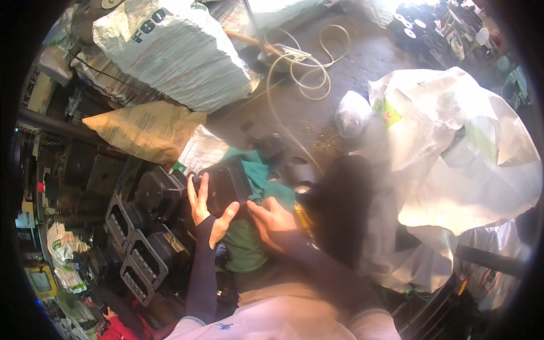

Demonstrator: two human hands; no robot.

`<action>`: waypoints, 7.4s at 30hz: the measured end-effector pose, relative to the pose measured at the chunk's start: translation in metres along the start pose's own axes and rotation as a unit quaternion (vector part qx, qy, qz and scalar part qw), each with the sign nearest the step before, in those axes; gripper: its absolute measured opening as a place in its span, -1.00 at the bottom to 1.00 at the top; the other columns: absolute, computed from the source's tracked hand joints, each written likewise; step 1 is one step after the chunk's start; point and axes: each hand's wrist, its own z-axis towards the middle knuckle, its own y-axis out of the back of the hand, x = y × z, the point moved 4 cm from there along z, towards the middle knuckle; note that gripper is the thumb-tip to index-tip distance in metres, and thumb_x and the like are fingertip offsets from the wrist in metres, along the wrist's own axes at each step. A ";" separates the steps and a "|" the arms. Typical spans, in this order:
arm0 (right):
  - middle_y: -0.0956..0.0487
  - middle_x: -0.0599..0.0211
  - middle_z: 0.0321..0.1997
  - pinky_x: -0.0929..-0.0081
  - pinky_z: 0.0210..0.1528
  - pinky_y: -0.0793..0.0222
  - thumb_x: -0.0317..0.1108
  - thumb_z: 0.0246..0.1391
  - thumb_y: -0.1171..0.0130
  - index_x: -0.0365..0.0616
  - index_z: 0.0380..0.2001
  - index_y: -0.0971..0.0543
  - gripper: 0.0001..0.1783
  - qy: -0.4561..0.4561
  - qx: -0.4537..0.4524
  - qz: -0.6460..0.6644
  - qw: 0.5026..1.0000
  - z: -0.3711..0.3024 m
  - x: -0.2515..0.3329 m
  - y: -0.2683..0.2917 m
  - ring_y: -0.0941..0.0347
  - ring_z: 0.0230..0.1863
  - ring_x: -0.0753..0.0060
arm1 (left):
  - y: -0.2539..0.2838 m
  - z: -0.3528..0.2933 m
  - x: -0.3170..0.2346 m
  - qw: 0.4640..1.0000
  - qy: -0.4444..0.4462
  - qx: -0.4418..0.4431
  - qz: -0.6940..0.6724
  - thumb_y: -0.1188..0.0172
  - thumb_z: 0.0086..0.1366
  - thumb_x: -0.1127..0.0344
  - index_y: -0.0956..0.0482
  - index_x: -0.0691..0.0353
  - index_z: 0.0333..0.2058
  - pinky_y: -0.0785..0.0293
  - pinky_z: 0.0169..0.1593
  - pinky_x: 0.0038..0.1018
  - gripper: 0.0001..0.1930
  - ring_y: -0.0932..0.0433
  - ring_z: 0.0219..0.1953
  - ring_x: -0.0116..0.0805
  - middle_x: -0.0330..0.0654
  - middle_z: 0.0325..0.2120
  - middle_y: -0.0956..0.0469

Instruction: The person sits on the floor and repeatedly wipes black plastic parts with a green cloth. They pick up parts from a white sack, wipe them, and place them on a nearby stack. The person also uses a small brush to clean crevices on some parts.

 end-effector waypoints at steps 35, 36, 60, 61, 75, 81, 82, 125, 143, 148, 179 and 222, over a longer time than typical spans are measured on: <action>-0.41 -0.20 0.30 0.12 0.29 -0.32 -0.45 0.21 -0.19 -0.29 0.38 -0.25 -0.31 -0.037 -0.122 0.109 0.986 -0.005 0.026 -0.031 -0.37 0.29 -0.19 | 0.011 0.013 0.027 0.990 -0.114 0.044 0.075 -0.66 -0.34 0.07 -0.42 0.03 0.30 -0.25 0.34 -0.05 0.09 -0.26 0.32 0.09 0.03 0.23 -0.28; -0.47 -0.20 0.25 0.12 0.25 -0.37 -0.47 0.20 -0.19 -0.29 0.36 -0.29 -0.34 -0.056 -0.133 0.106 0.984 -0.015 0.026 -0.029 -0.42 0.25 -0.18 | 0.008 0.012 0.024 0.990 -0.112 0.032 0.081 -0.66 -0.32 0.07 -0.42 0.04 0.30 -0.26 0.33 -0.06 0.08 -0.28 0.30 0.08 0.03 0.22 -0.29; -0.54 -0.09 0.16 0.16 0.25 -0.36 -0.35 0.32 -0.06 -0.22 0.19 -0.47 -0.58 0.027 -0.095 0.197 0.975 0.090 0.006 -0.009 -0.47 0.21 -0.13 | 0.021 0.052 -0.033 0.916 -0.125 0.284 0.253 -0.64 -0.26 0.06 -0.17 0.18 0.38 -0.11 0.41 -0.03 0.20 -0.16 0.39 0.16 0.09 0.38 -0.15; -0.52 -0.09 0.20 0.18 0.28 -0.33 -0.34 0.33 -0.05 -0.20 0.24 -0.44 -0.56 0.018 -0.077 0.200 0.977 0.091 0.002 -0.011 -0.45 0.24 -0.11 | 0.017 0.054 -0.031 0.909 -0.125 0.273 0.289 -0.64 -0.27 0.04 -0.13 0.19 0.40 -0.03 0.45 -0.02 0.24 -0.10 0.42 0.16 0.11 0.39 -0.13; -0.56 -0.17 0.15 0.21 0.17 -0.43 -0.45 0.26 -0.08 -0.25 0.25 -0.44 -0.52 -0.066 -0.114 0.168 0.977 0.001 0.020 -0.003 -0.54 0.14 -0.15 | 0.001 0.042 -0.014 0.944 -0.123 0.133 0.276 -0.57 -0.30 -0.09 -0.25 0.11 0.37 -0.24 0.31 -0.03 0.19 -0.30 0.27 0.10 0.06 0.17 -0.36; -0.64 0.12 0.05 0.42 0.08 -0.45 -0.40 0.31 -0.08 -0.26 0.18 -0.51 -0.60 -0.205 0.070 0.320 0.922 -0.027 -0.017 0.017 -0.56 0.02 0.34 | 0.005 0.037 -0.028 0.929 0.086 0.141 0.331 -0.34 -0.25 -0.61 -0.01 0.00 0.47 -0.39 0.22 -0.02 0.38 -0.38 0.24 0.11 0.10 0.19 -0.36; -0.66 0.22 0.03 0.46 0.07 -0.45 -0.38 0.33 -0.08 -0.27 0.17 -0.52 -0.61 -0.233 0.084 0.354 0.902 -0.027 -0.022 0.017 -0.55 0.00 0.47 | 0.004 0.034 -0.029 0.913 0.124 0.157 0.355 -0.27 -0.18 -0.66 0.03 0.00 0.48 -0.41 0.20 -0.02 0.36 -0.41 0.21 0.14 0.11 0.19 -0.37; -0.29 -0.25 0.41 0.17 0.44 -0.15 -0.46 0.31 -0.01 -0.33 0.38 -0.24 -0.40 -0.024 -0.181 0.201 0.962 0.042 0.016 -0.024 -0.22 0.44 -0.20 | -0.016 0.002 -0.005 0.972 0.066 -0.065 0.216 -0.19 0.27 -0.35 -0.05 0.32 0.43 -0.14 0.36 -0.03 0.03 -0.20 0.33 0.22 0.25 0.30 -0.21; -0.60 0.19 0.09 0.40 0.22 -0.40 -0.53 0.18 -0.07 -0.30 0.18 -0.46 -0.53 -0.166 -0.182 0.551 0.797 -0.028 -0.035 0.068 -0.54 0.08 0.36 | 0.036 -0.006 0.037 0.797 0.212 -0.049 -0.564 -0.12 0.36 -0.10 -0.41 0.28 0.25 -0.48 0.20 -0.19 -0.34 -0.55 0.12 -0.07 0.00 0.15 -0.50; -0.58 0.19 0.14 0.42 0.24 -0.37 -0.51 0.23 -0.07 -0.28 0.22 -0.43 -0.53 -0.130 -0.196 0.552 0.800 -0.010 -0.013 0.078 -0.52 0.11 0.37 | 0.022 -0.016 0.063 0.594 0.145 0.022 -0.791 -0.09 0.37 -0.08 -0.45 0.21 0.22 -0.47 0.19 -0.19 -0.41 -0.53 0.14 -0.09 -0.04 0.12 -0.53; -0.36 -0.29 0.28 0.04 0.15 -0.41 -0.53 -0.03 -0.30 -0.40 0.27 -0.37 -0.27 0.133 -0.038 0.012 0.990 -0.031 0.058 -0.024 -0.40 0.20 -0.30 | -0.031 -0.040 0.135 0.854 0.056 -0.075 -0.512 0.01 0.43 0.09 -0.52 0.44 0.07 -0.61 -0.01 -0.36 -0.50 -0.64 -0.11 -0.23 0.00 -0.09 -0.64; -0.57 0.08 0.15 0.42 0.22 -0.36 -0.63 0.11 -0.08 -0.24 0.22 -0.47 -0.45 -0.127 0.052 0.204 0.969 -0.045 0.024 0.047 -0.51 0.15 0.29 | -0.038 -0.030 0.142 0.770 -0.072 0.047 -0.632 -0.07 0.37 0.48 -0.44 0.44 0.18 -0.63 -0.11 -0.33 -0.58 -0.65 -0.09 -0.36 -0.03 -0.03 -0.64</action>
